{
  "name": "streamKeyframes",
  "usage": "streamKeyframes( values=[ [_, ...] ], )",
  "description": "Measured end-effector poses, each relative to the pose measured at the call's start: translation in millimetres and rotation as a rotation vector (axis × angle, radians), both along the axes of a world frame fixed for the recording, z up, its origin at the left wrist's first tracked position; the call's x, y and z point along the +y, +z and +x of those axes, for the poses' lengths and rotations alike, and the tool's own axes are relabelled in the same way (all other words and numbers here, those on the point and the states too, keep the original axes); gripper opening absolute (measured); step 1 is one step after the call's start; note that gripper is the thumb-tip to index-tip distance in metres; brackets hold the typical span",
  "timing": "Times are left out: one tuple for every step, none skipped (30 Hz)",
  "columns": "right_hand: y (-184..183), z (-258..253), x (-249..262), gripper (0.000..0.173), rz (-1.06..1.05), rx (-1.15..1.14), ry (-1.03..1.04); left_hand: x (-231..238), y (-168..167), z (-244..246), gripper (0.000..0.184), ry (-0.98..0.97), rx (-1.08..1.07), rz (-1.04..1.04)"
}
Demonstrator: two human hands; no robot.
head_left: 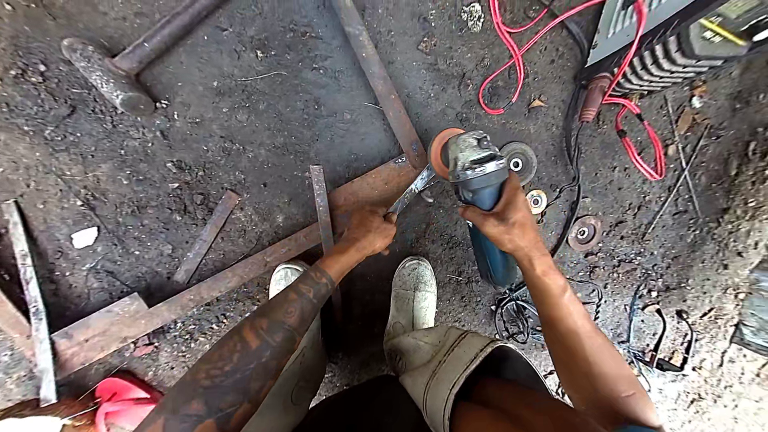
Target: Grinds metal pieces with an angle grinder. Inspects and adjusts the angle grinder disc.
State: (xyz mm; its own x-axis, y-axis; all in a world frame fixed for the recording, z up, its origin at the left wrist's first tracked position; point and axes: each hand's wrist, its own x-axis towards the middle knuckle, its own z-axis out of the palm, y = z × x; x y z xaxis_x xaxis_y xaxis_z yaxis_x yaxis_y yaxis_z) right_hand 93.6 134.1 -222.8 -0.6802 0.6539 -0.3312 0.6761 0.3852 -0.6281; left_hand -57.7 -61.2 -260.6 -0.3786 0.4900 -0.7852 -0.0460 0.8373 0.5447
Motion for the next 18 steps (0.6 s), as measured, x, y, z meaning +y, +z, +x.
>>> streamKeyframes(
  values=[
    [-1.3,-4.2,0.7,0.083,0.03,-0.037,0.016,-0.4,-3.1,1.2,0.037,-0.007,0.017,-0.003],
    [-3.0,-7.6,1.2,0.083,0.051,-0.067,0.029,-0.8,-2.9,1.5,0.036,-0.039,0.051,-0.004],
    [-4.3,-10.3,1.5,0.084,0.064,-0.092,0.038,-1.2,-0.4,0.8,0.036,-0.09,0.1,-0.001],
    [-5.4,-12.7,1.7,0.083,0.072,-0.114,0.044,-2.0,1.1,-0.2,0.033,-0.137,0.165,0.025],
    [-6.4,-15.0,1.5,0.083,0.081,-0.132,0.047,-2.6,1.8,-1.9,0.031,-0.166,0.214,0.057],
    [-6.9,-16.7,1.3,0.082,0.087,-0.146,0.049,-3.0,1.1,-3.6,0.03,-0.184,0.25,0.076],
    [-6.8,-17.8,0.7,0.083,0.088,-0.16,0.044,-3.2,-0.7,-4.9,0.03,-0.189,0.274,0.085],
    [-6.7,-18.4,-0.3,0.084,0.085,-0.173,0.037,-3.5,-2.9,-5.8,0.029,-0.186,0.291,0.089],
    [-6.0,-18.5,-2.0,0.085,0.076,-0.181,0.028,-3.7,-5.2,-6.0,0.028,-0.181,0.316,0.088],
    [-5.4,-18.0,-4.0,0.085,0.075,-0.186,0.026,-3.8,-7.0,-5.5,0.026,-0.182,0.346,0.084],
    [-4.4,-17.1,-6.1,0.085,0.076,-0.196,0.034,-3.7,-8.3,-5.0,0.025,-0.19,0.369,0.078],
    [-2.8,-16.2,-8.1,0.085,0.081,-0.208,0.051,-3.5,-9.5,-4.2,0.024,-0.2,0.383,0.072],
    [-1.2,-15.5,-9.7,0.085,0.083,-0.224,0.07,-3.5,-10.9,-3.3,0.025,-0.211,0.391,0.067],
    [0.2,-16.0,-10.7,0.084,0.084,-0.242,0.08,-3.8,-13.0,-2.3,0.025,-0.217,0.397,0.068],
    [0.6,-17.4,-10.5,0.084,0.084,-0.25,0.079,-4.3,-15.0,-1.4,0.025,-0.211,0.404,0.076],
    [-0.4,-19.1,-9.6,0.085,0.085,-0.245,0.067,-4.7,-16.6,-0.6,0.025,-0.205,0.41,0.086],
    [-1.7,-20.3,-9.1,0.087,0.09,-0.234,0.05,-5.2,-17.8,0.2,0.025,-0.2,0.417,0.094],
    [-2.4,-21.2,-9.6,0.087,0.096,-0.228,0.035,-5.7,-19.4,1.1,0.024,-0.195,0.426,0.102]
  ],
)
